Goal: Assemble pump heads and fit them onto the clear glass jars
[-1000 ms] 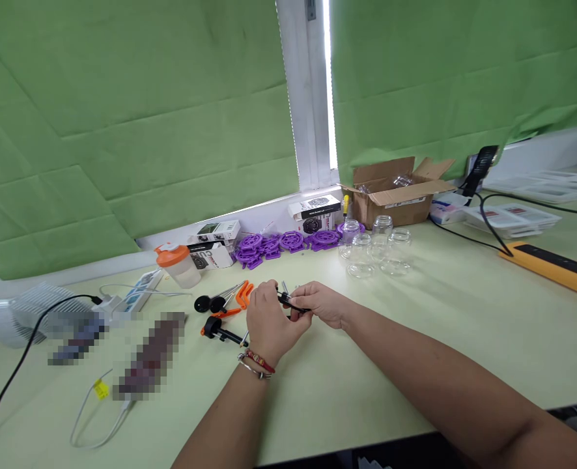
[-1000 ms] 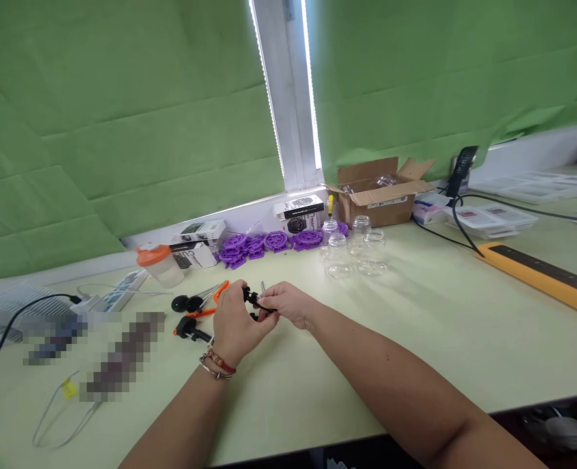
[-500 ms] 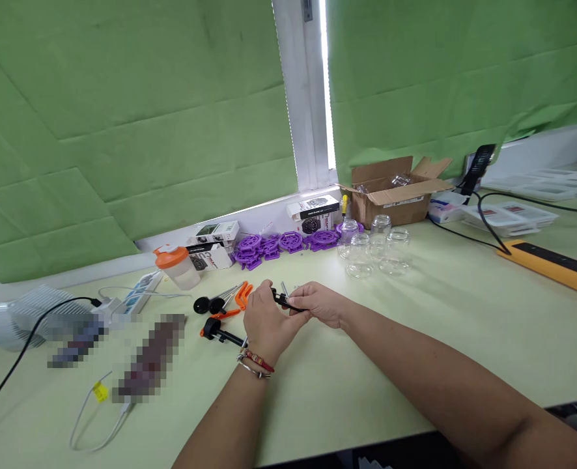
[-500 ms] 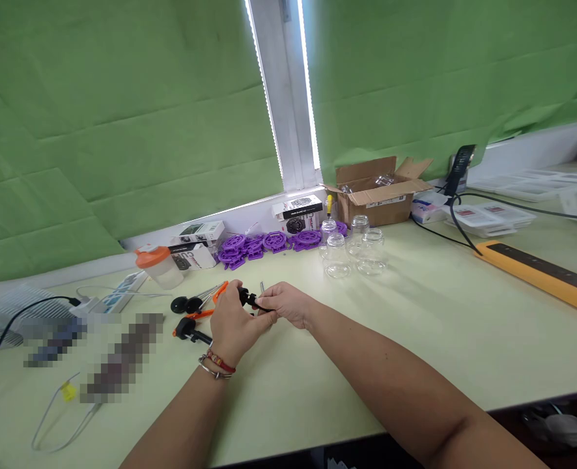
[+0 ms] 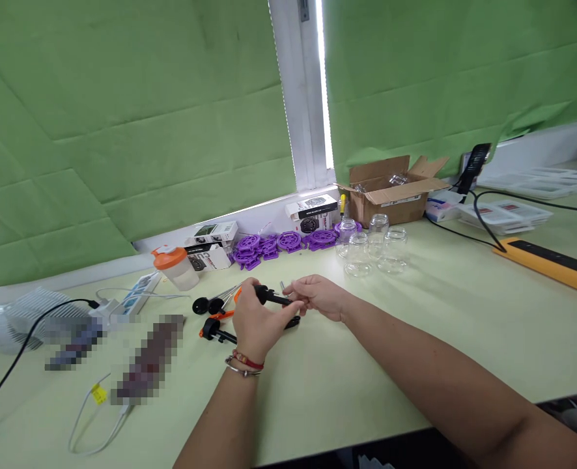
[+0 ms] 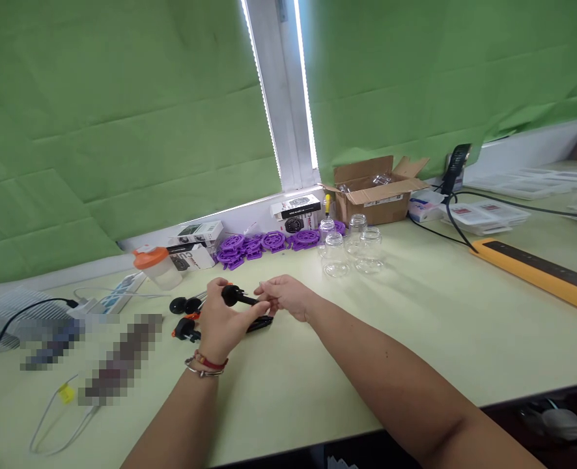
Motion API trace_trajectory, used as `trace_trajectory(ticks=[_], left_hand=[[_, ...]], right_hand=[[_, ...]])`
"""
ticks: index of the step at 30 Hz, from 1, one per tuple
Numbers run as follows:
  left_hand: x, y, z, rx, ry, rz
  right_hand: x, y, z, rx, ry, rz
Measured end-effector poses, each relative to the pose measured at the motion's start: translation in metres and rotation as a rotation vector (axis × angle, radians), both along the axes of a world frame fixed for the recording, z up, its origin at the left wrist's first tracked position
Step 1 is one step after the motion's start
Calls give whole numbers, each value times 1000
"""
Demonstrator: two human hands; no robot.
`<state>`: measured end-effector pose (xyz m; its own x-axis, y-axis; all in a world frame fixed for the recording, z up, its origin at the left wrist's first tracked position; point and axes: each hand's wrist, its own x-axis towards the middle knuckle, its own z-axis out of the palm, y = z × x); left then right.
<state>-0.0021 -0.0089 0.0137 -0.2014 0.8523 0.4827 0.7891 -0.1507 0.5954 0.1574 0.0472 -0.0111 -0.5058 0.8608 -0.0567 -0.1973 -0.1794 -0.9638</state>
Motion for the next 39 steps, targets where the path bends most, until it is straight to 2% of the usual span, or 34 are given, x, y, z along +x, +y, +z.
trace_trajectory(ticks=[3,5,7,10,12,18,26,31,39], left_hand=[[-14,4,5,-45,-361,-59],[-20,5,8,-99,-618,-153],[-22,5,10,-161,-802,-244],[-21,2,10,-246,-947,-385],[-21,1,9,-278,-1001,-463],[-19,-2,10,-342,-1129,-588],[-13,-4,12,-549,-1321,-634],[-11,-1,7,-646,-1317,-635],[-12,2,1,-699,-1270,-606]], right_hand=[[10,14,-9,112,-197,-254],[18,23,-18,241,-429,-340],[22,30,-28,398,-638,-357],[21,36,-37,608,-851,-319],[16,37,-39,685,-947,-281],[4,38,-37,727,-1096,-269],[6,38,-34,708,-1115,-285],[8,40,-36,699,-1119,-279],[8,40,-35,719,-1115,-264]])
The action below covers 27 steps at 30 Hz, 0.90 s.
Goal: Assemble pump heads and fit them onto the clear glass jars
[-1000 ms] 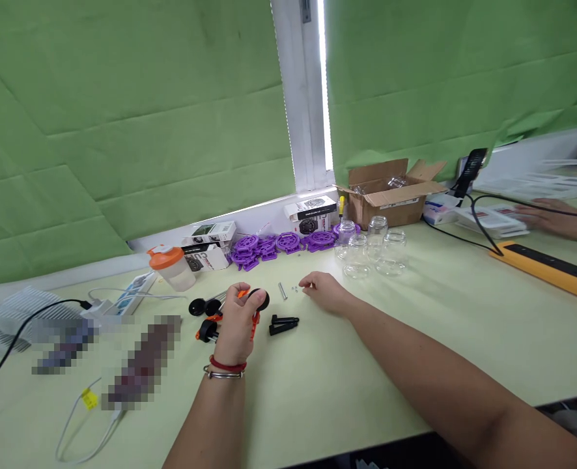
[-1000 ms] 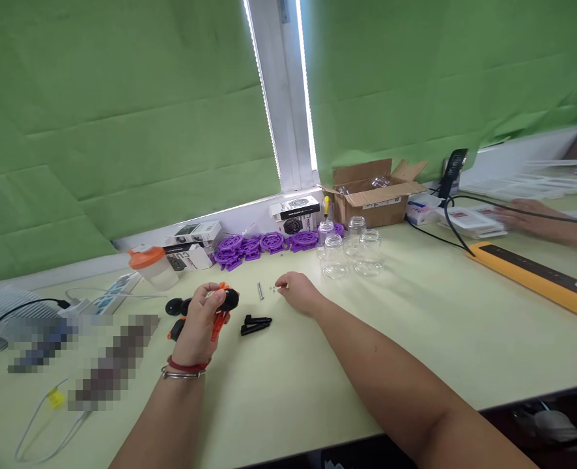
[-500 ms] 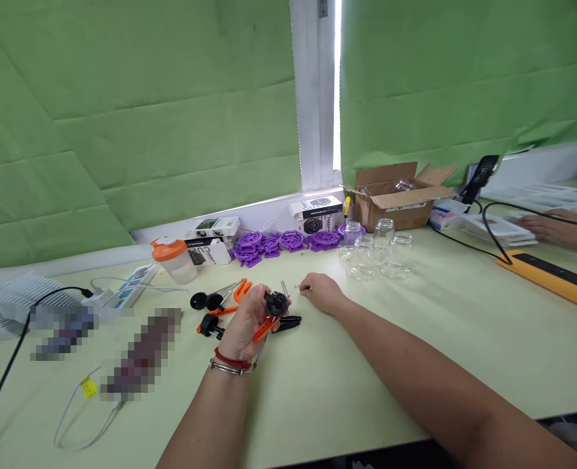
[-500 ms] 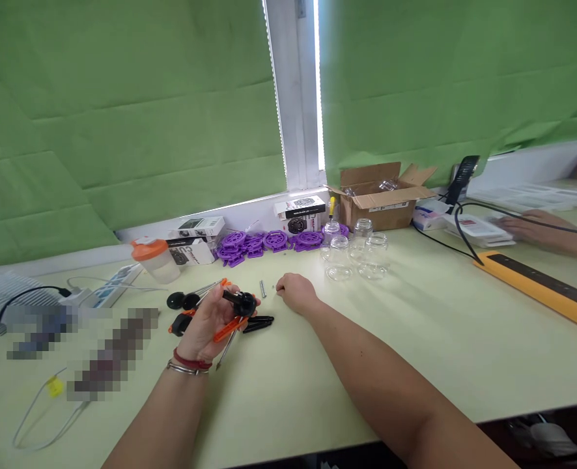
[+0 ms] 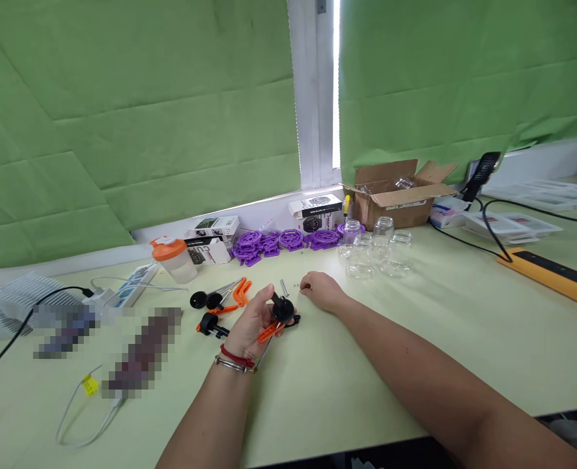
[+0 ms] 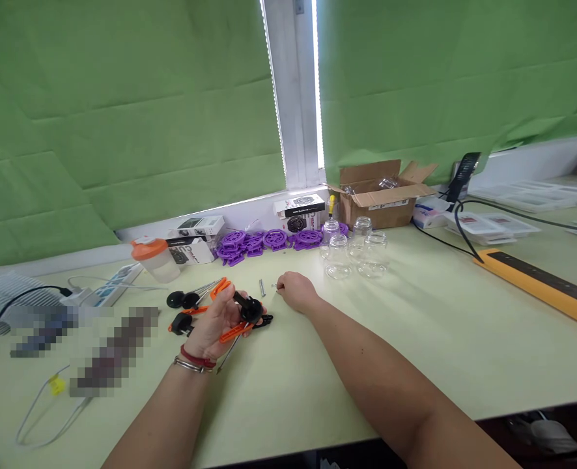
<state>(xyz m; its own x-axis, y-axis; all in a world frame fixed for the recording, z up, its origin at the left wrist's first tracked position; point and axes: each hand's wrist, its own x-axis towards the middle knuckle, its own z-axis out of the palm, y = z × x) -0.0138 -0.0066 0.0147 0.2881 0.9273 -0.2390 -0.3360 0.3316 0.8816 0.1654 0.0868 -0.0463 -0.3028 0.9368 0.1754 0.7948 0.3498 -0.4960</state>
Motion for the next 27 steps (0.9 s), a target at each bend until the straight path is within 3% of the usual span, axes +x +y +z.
trace_trajectory(ticks=[16,20,22,25,27], left_hand=[[0,4,-2,-28,61,5],[2,4,-1,-29,55,-7],[2,3,-2,-29,54,-10],[3,3,-3,-28,55,-45],[4,3,-5,-24,60,-69]], right_hand=[[-4,0,-2,-2,-40,34],[-2,-4,8,3,-1,42],[0,-12,20,41,102,91],[1,-28,41,108,402,305],[-1,-39,51,115,468,430]])
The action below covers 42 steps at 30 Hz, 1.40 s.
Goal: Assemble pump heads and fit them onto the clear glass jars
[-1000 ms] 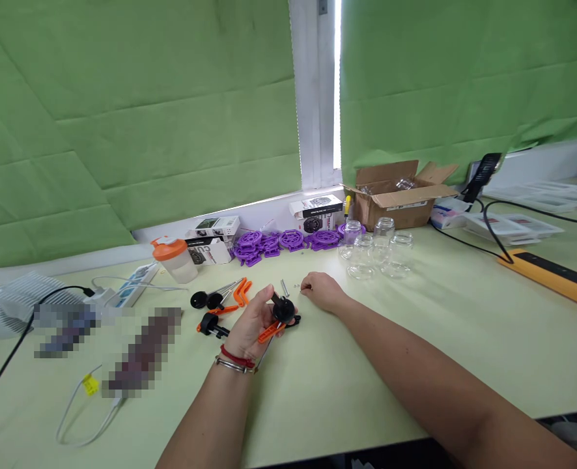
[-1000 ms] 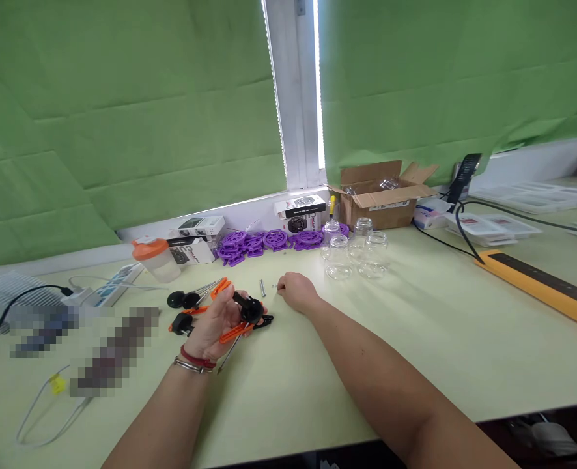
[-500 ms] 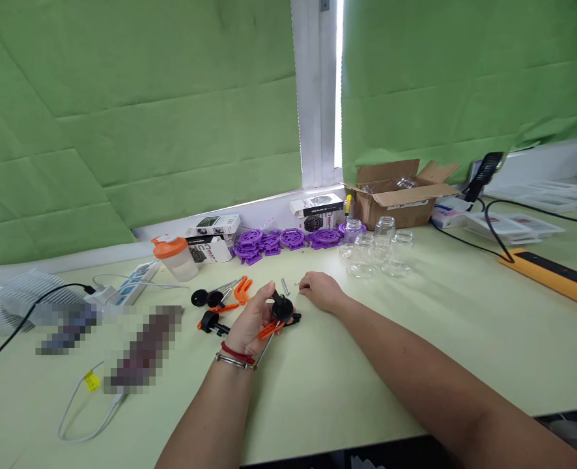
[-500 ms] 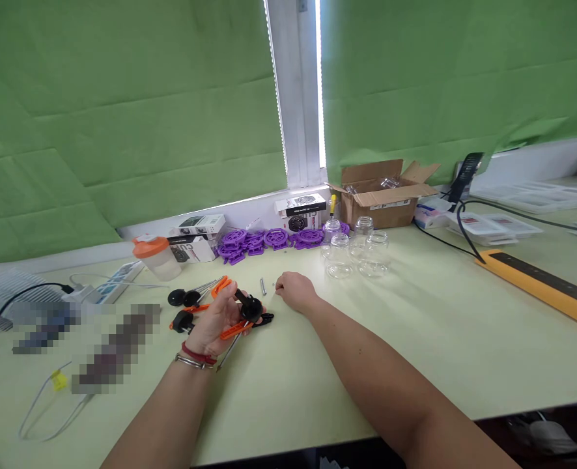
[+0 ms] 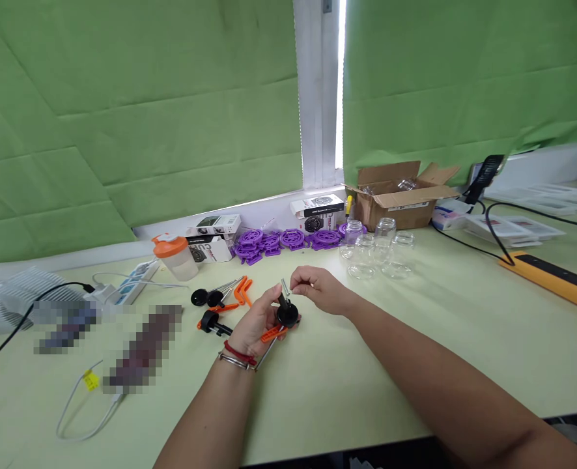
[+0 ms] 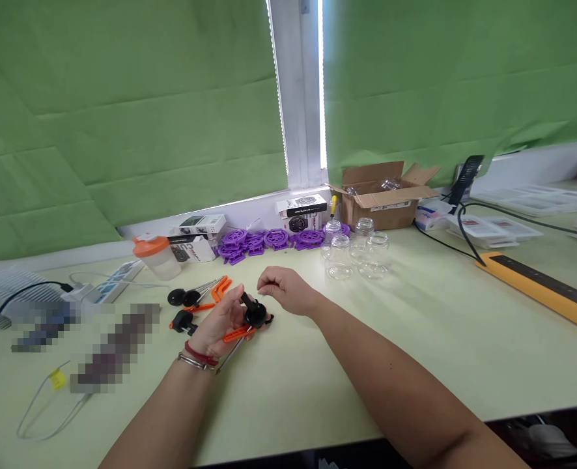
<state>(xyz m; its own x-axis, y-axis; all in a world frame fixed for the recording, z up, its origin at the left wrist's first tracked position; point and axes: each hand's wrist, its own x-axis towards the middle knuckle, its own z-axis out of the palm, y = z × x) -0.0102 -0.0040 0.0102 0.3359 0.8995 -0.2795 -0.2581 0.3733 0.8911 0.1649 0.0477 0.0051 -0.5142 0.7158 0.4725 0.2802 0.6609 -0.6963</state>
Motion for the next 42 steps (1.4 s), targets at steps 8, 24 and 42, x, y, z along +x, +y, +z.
trace_trajectory(ticks=[8,24,42], left_hand=[[1,1,-6,-8,25,-44],[0,3,-8,-44,36,-79],[0,3,-9,-16,81,-107]], right_hand=[[-3,-11,11,59,-102,142],[-2,-1,-10,-174,81,236],[0,3,-18,-294,108,312]])
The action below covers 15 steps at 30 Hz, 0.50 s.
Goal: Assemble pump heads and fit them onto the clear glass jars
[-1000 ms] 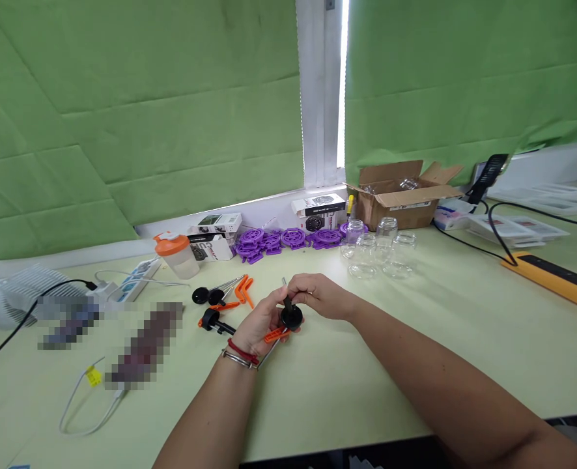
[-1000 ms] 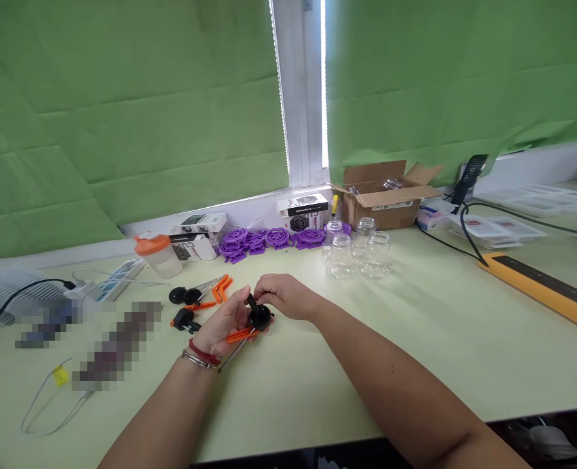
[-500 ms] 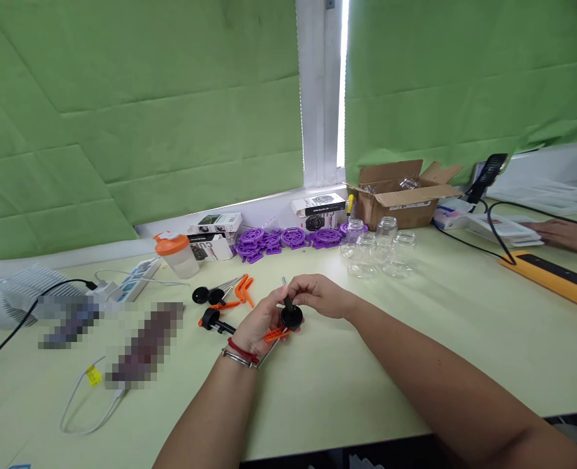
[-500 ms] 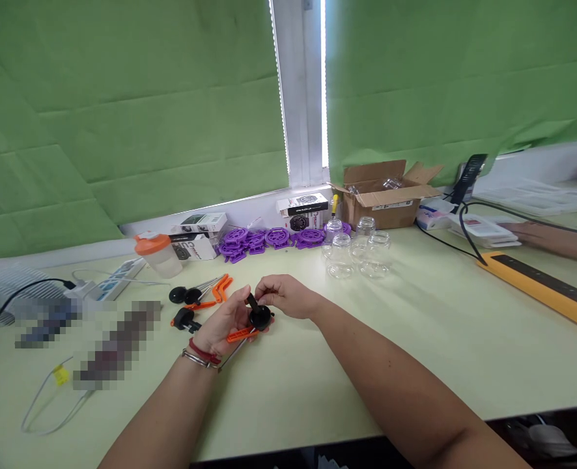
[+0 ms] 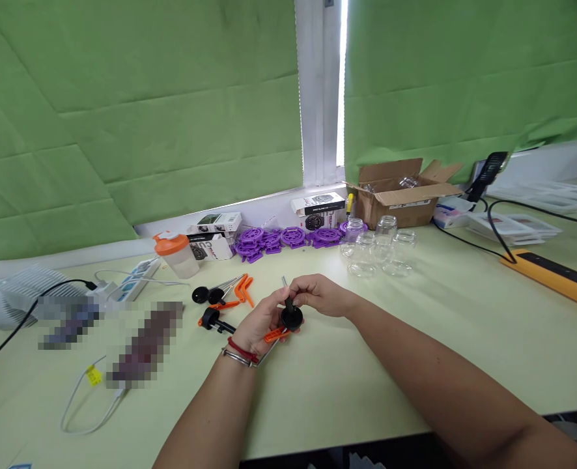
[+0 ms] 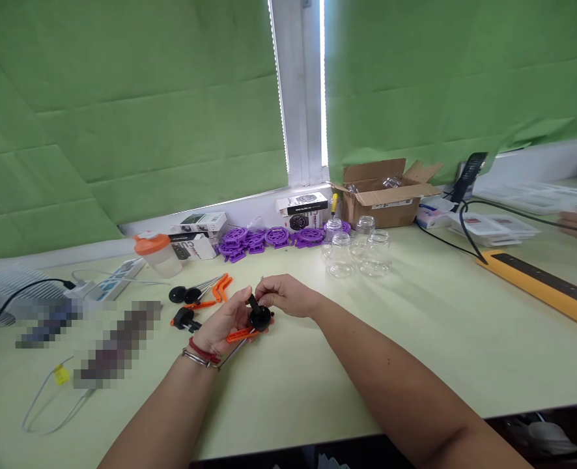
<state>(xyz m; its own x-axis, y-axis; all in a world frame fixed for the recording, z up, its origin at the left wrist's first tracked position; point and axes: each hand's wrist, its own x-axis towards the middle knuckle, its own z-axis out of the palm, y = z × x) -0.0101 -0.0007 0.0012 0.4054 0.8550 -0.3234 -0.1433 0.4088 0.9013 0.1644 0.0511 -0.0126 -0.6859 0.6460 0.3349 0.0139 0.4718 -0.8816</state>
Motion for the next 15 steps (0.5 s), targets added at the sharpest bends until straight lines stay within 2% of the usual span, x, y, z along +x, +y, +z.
trace_trajectory(ticks=[15], left_hand=[[1,0,0,-14,-18,11]], right_hand=[[0,-3,1,-64,39,-8]])
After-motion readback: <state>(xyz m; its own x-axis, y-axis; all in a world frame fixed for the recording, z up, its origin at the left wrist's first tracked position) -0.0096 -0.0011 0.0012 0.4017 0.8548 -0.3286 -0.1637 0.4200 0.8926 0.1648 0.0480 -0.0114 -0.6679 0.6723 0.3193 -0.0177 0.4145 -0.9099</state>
